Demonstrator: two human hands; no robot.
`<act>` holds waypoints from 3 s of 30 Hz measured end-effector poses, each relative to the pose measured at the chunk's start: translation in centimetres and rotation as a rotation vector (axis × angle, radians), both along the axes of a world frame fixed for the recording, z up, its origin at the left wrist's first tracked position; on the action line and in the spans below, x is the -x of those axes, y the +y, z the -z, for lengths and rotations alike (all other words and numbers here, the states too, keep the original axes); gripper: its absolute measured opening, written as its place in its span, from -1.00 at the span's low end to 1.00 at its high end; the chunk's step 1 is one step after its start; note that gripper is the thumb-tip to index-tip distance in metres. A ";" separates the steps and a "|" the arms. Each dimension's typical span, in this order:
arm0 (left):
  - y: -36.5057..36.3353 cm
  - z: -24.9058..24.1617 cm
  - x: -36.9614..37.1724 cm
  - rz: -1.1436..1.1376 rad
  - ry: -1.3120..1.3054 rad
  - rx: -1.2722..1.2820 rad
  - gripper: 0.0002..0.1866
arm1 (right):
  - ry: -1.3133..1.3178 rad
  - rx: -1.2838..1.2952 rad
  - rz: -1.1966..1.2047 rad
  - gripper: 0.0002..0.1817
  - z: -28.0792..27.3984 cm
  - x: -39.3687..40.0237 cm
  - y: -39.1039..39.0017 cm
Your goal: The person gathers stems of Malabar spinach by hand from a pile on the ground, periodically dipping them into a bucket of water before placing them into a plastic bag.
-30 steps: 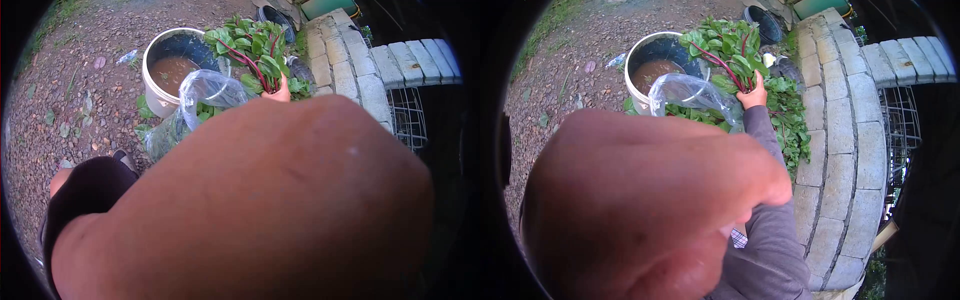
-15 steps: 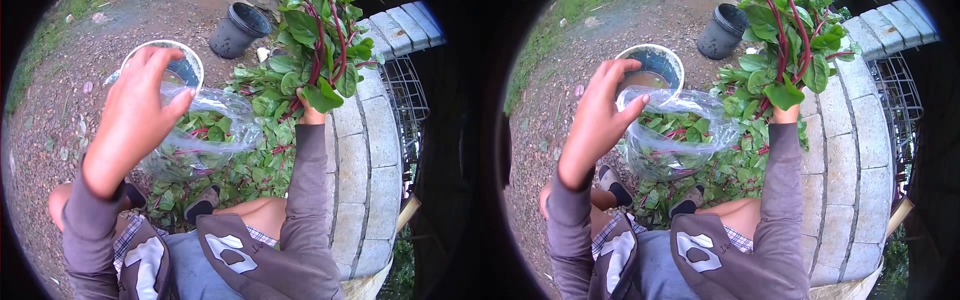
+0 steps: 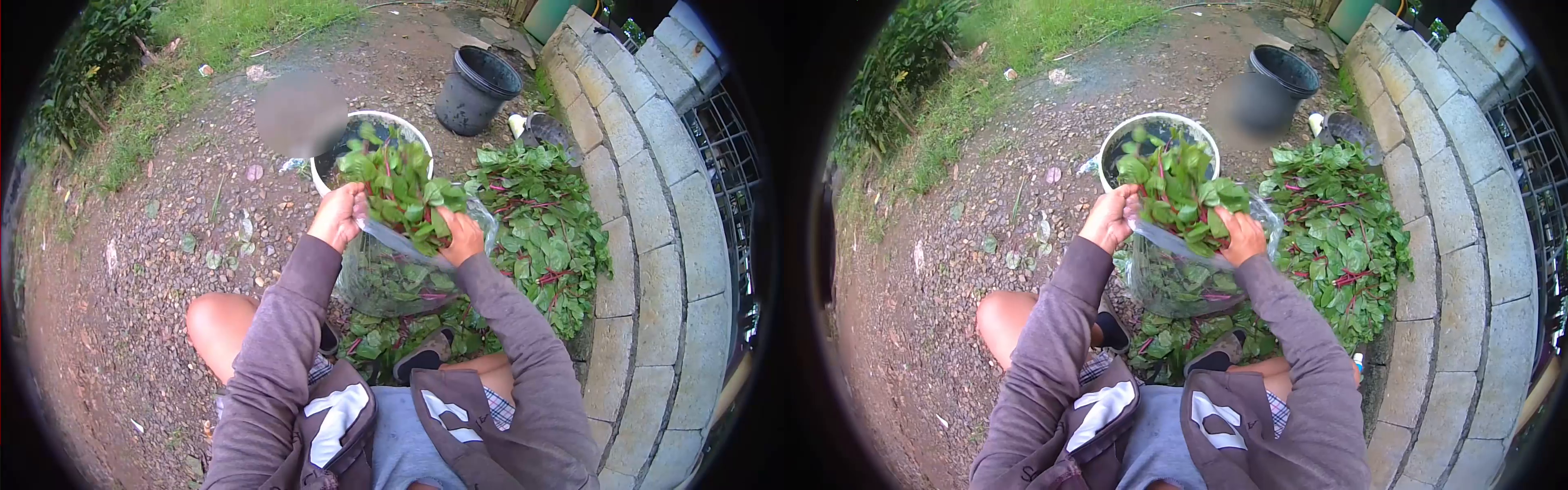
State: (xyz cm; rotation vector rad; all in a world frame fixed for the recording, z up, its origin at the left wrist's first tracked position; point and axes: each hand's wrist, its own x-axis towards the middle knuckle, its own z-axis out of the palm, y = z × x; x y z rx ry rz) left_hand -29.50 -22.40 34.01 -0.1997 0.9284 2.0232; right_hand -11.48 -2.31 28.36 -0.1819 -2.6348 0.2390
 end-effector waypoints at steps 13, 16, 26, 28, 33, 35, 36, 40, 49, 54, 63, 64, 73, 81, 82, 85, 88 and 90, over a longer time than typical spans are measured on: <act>-0.5 0.2 -0.9 -0.031 0.426 0.002 -0.83 | -0.709 -0.110 -0.281 -0.69 3.9 -3.4 0.6; -0.2 2.0 1.8 -0.187 0.465 0.032 -0.82 | -0.822 -0.092 -0.231 -0.50 -0.1 -3.1 -1.4; -2.2 -6.3 -4.6 -0.071 2.009 1.165 -0.47 | 0.120 0.676 0.508 -0.49 -10.5 -19.8 20.6; 1.2 -9.4 -12.1 -0.059 2.070 0.758 -0.49 | 0.132 0.531 0.949 -0.53 0.3 -27.5 30.1; 7.6 -2.3 -24.2 0.934 1.603 -0.183 -0.72 | -0.261 1.027 1.305 -0.41 21.0 -38.9 34.9; 9.9 2.4 -26.1 1.033 1.426 -0.229 -0.66 | -0.312 0.862 1.373 -0.25 26.7 -39.6 36.8; 10.3 4.8 -26.6 1.040 1.228 -0.172 -0.68 | -0.160 0.960 1.516 -0.18 27.5 -38.1 36.6; 12.1 12.0 -28.7 1.029 1.061 0.006 -0.72 | -0.016 1.059 1.801 0.14 21.0 -28.1 35.8; 13.8 16.7 -31.1 1.176 0.721 0.163 -0.70 | -0.171 0.960 1.643 0.12 21.3 -30.2 35.0; 16.2 15.8 -30.8 1.181 0.733 0.137 -0.71 | 0.004 0.818 1.358 0.03 18.5 -35.3 33.1; 18.0 18.2 -31.4 1.172 0.592 0.298 -0.64 | -0.032 0.464 1.218 0.07 19.6 -40.1 21.3; 18.1 18.4 -31.6 1.160 0.560 0.328 -0.64 | 0.075 0.245 1.253 0.06 21.1 -40.5 20.7; 20.7 18.7 -32.9 1.054 0.525 0.266 -0.65 | 0.143 0.947 1.512 -0.53 24.3 -42.1 15.0; 23.5 18.9 -35.7 1.114 0.548 0.183 -0.68 | -0.068 0.714 1.586 -0.67 23.9 -37.0 16.0; 23.8 19.3 -35.9 1.104 0.570 0.178 -0.68 | -0.026 0.658 1.558 -0.68 22.8 -36.5 15.4; 24.9 21.0 -37.1 1.019 0.623 0.215 -0.66 | 0.024 0.523 1.445 -0.73 19.0 -34.1 13.1; 26.6 22.0 -38.1 0.963 0.467 0.312 -0.67 | 0.036 0.550 1.207 -0.74 16.5 -30.5 9.6; 27.7 22.4 -37.2 1.094 0.126 0.322 -0.70 | 0.097 0.621 1.100 -0.65 19.7 -28.4 6.7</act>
